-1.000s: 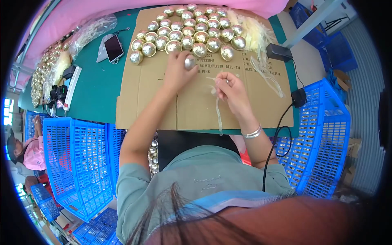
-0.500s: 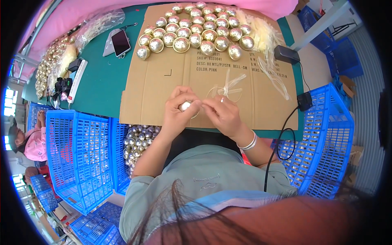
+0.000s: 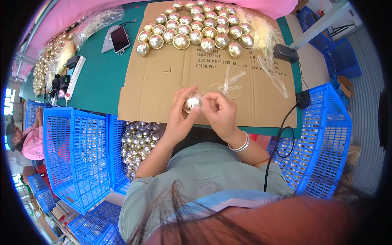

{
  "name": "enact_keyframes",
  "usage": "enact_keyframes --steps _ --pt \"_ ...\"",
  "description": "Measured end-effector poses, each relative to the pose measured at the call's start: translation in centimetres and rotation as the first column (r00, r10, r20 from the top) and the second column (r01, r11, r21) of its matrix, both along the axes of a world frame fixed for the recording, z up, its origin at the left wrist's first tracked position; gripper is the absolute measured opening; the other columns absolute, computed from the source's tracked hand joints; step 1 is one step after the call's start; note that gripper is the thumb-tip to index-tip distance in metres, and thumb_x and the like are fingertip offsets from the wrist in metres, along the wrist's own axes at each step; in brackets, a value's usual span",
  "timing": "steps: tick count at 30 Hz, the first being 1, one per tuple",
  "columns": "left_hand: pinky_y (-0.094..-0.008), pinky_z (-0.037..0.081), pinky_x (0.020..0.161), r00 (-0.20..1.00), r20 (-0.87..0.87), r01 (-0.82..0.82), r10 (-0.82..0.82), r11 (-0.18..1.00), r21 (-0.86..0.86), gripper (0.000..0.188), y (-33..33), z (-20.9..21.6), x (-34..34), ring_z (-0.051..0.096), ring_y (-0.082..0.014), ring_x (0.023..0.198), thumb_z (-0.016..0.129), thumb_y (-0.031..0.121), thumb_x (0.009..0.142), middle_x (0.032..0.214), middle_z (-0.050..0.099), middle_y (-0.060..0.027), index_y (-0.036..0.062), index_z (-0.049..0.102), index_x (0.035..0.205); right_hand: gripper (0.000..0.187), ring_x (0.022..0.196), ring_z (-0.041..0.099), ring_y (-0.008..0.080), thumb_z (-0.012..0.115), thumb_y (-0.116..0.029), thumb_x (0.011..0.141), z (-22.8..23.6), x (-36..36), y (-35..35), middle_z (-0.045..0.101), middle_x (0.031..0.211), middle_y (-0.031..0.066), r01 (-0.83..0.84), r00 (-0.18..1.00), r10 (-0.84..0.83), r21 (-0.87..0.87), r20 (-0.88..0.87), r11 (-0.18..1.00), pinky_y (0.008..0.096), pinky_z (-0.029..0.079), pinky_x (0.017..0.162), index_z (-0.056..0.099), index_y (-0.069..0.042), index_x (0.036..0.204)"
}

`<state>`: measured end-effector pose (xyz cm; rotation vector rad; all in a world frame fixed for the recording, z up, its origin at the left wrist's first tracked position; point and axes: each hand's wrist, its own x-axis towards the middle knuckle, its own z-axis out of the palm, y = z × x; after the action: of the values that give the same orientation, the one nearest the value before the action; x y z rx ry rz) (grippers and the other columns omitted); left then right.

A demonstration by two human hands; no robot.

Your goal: Tying gold-colored strings to spherical gold ornaments at an assembly workbench.

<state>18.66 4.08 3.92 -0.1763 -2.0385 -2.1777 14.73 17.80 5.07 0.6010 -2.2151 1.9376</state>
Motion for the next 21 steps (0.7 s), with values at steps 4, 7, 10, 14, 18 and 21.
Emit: enact_keyframes --steps 4,7,10,14,18,21 --pt "-0.0315 0.037 0.097 0.996 -0.089 -0.030 0.015 0.984 -0.173 0.046 -0.2 0.4 0.2 0.045 -0.0218 0.114 0.054 0.011 0.092 0.123 0.038 -0.0127 0.0016 0.041 0.134 0.004 0.050 0.035 0.0002 0.064 0.001 0.082 0.4 -0.2 0.2 0.043 0.055 -0.0067 -0.038 0.998 0.037 0.013 0.047 0.999 0.0190 0.029 0.044 0.061 0.000 0.081" --pt "-0.0338 0.037 0.098 0.993 -0.119 -0.043 0.013 0.964 -0.261 0.042 -0.5 0.7 0.3 0.045 -0.0257 0.115 0.048 0.015 0.094 0.123 0.040 -0.0153 0.0020 0.042 0.134 0.003 0.050 0.035 0.0001 0.064 0.001 0.082 0.2 -0.2 0.0 0.044 0.056 -0.0064 -0.024 0.998 0.024 0.004 0.052 1.000 0.0192 0.029 0.044 0.061 0.000 0.081" --pt "-0.0359 0.036 0.098 0.990 -0.141 -0.073 0.030 0.946 -0.315 0.040 -0.6 0.8 0.4 0.046 -0.0294 0.116 0.042 0.018 0.097 0.123 0.043 -0.0181 0.0015 0.043 0.134 0.004 0.050 0.035 -0.0001 0.064 0.001 0.081 0.4 -0.1 -0.2 0.045 0.056 -0.0061 -0.036 0.999 0.036 -0.010 0.038 0.999 0.0192 0.028 0.044 0.061 0.000 0.080" --pt "-0.0375 0.036 0.099 0.984 -0.156 -0.133 0.082 0.927 -0.350 0.037 -0.5 1.1 0.5 0.046 -0.0323 0.115 0.040 0.018 0.098 0.122 0.046 -0.0203 0.0008 0.045 0.130 0.005 0.050 0.034 -0.0001 0.063 0.002 0.080 0.6 -0.1 -0.2 0.043 0.055 -0.0062 -0.039 0.999 0.039 0.004 0.038 0.999 0.0191 0.028 0.044 0.059 -0.001 0.078" --pt "-0.0376 0.037 0.098 0.986 -0.123 -0.143 0.111 0.942 -0.302 0.034 -0.5 0.6 0.5 0.047 -0.0326 0.115 0.044 0.016 0.096 0.123 0.047 -0.0199 0.0004 0.046 0.127 0.006 0.050 0.034 0.0002 0.063 0.003 0.080 0.4 -0.1 -0.1 0.042 0.055 -0.0063 -0.031 0.999 0.031 0.025 0.026 0.999 0.0191 0.028 0.044 0.059 -0.001 0.077" --pt "-0.0376 0.039 0.096 0.980 -0.153 -0.177 0.128 0.911 -0.373 0.031 -0.1 0.9 0.5 0.049 -0.0327 0.114 0.048 0.012 0.094 0.123 0.047 -0.0199 -0.0001 0.047 0.123 0.004 0.052 0.040 0.0001 0.062 0.003 0.082 0.5 0.1 -0.2 0.048 0.057 -0.0047 -0.050 0.997 0.049 0.015 0.057 0.999 0.0183 0.032 0.046 0.059 0.000 0.080"
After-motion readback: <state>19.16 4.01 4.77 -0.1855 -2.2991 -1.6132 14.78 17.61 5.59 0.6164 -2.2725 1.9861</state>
